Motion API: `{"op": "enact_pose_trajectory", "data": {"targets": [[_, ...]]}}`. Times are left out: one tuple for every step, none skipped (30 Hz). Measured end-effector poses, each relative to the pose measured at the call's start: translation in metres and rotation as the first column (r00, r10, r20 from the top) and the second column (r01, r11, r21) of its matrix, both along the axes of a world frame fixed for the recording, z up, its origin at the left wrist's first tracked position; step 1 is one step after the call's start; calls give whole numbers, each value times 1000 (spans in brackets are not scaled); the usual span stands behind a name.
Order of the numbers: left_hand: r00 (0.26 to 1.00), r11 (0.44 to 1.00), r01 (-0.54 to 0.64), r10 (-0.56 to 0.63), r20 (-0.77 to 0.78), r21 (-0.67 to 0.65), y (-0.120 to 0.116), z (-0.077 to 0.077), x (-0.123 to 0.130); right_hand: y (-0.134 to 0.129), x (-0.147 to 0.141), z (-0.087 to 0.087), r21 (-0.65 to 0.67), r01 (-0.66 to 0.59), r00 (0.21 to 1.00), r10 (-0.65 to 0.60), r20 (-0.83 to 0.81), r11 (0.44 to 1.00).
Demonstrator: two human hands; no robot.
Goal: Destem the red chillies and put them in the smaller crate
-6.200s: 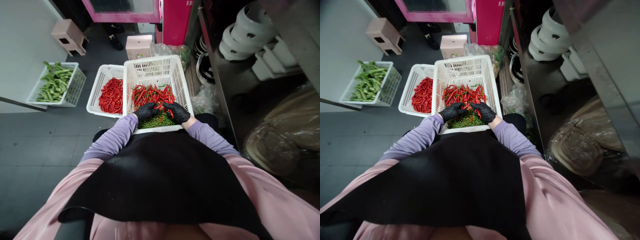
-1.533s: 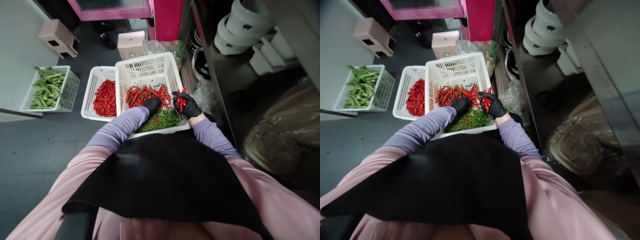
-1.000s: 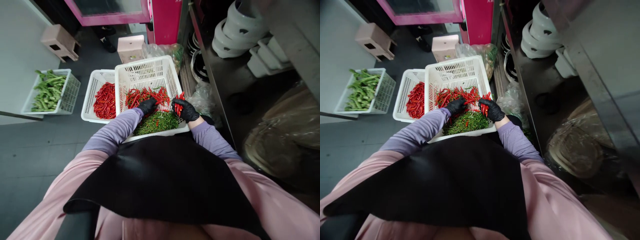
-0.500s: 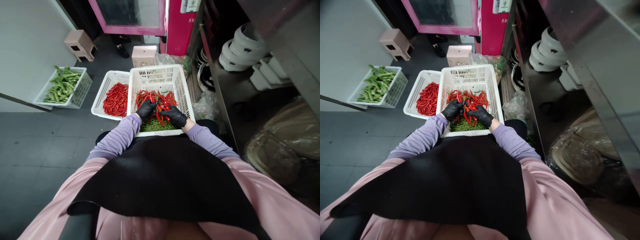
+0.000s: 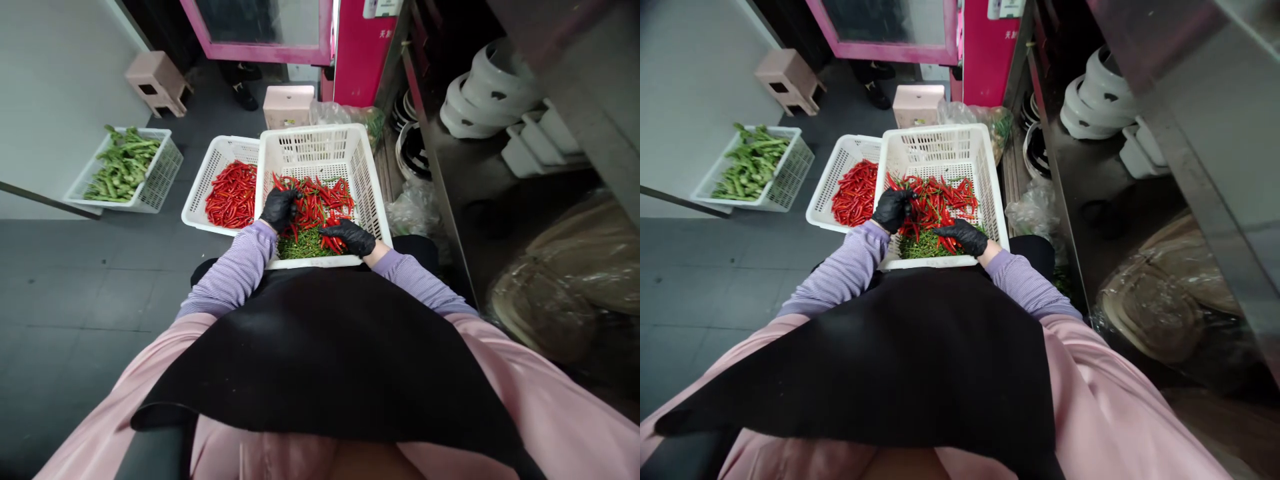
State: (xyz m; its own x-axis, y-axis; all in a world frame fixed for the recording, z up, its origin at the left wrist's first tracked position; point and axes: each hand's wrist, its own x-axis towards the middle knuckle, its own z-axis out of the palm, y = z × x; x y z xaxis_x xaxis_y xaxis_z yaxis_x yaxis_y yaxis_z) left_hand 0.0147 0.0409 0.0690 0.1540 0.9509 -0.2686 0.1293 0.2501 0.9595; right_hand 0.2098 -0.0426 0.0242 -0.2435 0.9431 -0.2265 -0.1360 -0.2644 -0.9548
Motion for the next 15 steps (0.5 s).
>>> {"op": "enact_pose_trajectory", "data": {"targets": [[999, 1000, 21, -21, -31, -18, -3, -1, -3, 0, 1, 1, 17, 16, 1000, -16, 4, 1000], [998, 998, 49, -51, -46, -42, -8, -2, -4, 0, 1, 4, 37, 29, 1000, -29, 3, 999], [995, 994, 91, -94, -45, -65, -15, -3, -3, 0, 0, 6, 56, 36, 999, -36, 1, 998], [991, 988, 131, -133, -28, -83, -23, -5, -1, -1, -1, 10, 70, 37, 999, -38, 3, 997], [987, 983, 159, -160, -1, -93, -30, -6, 2, -2, -2, 13, 80, 34, 999, -35, 9, 996], [985, 980, 173, -171, 26, -97, -37, -6, 6, -3, -4, 16, 85, 30, 999, -32, 16, 996], [984, 979, 177, -172, 48, -101, -42, -7, 9, -4, -5, 18, 90, 30, 999, -32, 30, 995], [984, 979, 174, -168, 59, -105, -46, -6, 11, -5, -7, 20, 96, 37, 998, -42, 50, 995], [985, 980, 168, -162, 60, -107, -48, -6, 13, -6, -9, 21, 104, 47, 996, -55, 73, 993], [986, 982, 162, -157, 51, -103, -49, -6, 13, -6, -10, 22, 112, 61, 993, -72, 96, 992], [987, 983, 157, -155, 36, -93, -49, -6, 13, -6, -12, 22, 120, 74, 989, -88, 116, 990], [988, 985, 155, -154, 16, -77, -49, -7, 13, -5, -14, 22, 127, 85, 986, -102, 135, 988], [988, 987, 151, -152, -5, -54, -48, -8, 12, -4, -16, 21, 132, 93, 983, -113, 148, 987], [989, 989, 145, -145, -26, -28, -47, -9, 12, -2, -17, 21, 135, 98, 981, -118, 156, 986], [990, 991, 135, -135, -47, -3, -46, -11, 12, -1, -18, 21, 136, 100, 979, -122, 164, 986]]}}
